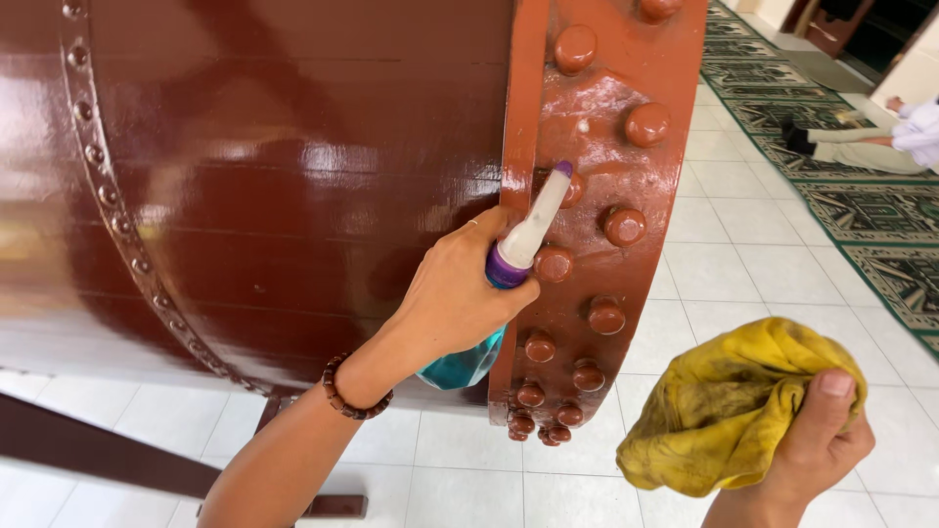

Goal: The person sprays liquid from a blue bottle onto the surface and decorative studs of a large brown drum and wipes the areas with a yellow cloth.

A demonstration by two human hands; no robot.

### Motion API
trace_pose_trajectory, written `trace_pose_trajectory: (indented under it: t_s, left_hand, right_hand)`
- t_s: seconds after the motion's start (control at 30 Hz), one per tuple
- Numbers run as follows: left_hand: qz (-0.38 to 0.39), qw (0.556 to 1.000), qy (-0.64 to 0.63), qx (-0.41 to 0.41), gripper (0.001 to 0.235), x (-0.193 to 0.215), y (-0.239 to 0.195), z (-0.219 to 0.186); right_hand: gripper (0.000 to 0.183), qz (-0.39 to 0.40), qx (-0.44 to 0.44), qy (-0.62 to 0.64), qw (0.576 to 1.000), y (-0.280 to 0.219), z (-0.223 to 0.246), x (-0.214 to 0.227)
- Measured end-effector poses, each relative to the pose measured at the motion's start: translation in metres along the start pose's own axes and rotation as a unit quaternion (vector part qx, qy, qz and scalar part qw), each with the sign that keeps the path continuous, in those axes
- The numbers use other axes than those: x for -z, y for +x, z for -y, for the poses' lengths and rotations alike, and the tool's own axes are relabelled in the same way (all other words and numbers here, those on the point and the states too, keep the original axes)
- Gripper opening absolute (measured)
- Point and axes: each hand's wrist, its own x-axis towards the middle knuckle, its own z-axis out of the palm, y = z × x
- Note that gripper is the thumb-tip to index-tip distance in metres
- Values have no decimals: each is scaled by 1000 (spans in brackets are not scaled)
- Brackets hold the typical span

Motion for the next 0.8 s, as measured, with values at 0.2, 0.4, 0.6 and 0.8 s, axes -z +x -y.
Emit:
trace_pose_trajectory:
  t_s: [0.2,0.4,0.6,0.8]
  left_hand:
    - [6,999,-53,4,48,-7,-12,-12]
    - [-9,994,-97,49,51,-3,-29,-12]
    - [-55,985,-145,72,55,23,-73,3]
    - [-8,979,-181,97,58,33,-98,3]
  right_hand:
    - [54,134,97,217,962,70,15,-68]
    - [37,332,380,-232,832,126,34,-205]
    - [32,236,363,-389,813,86,43,-179]
    - [45,187,478,-429,744,101,49,-228]
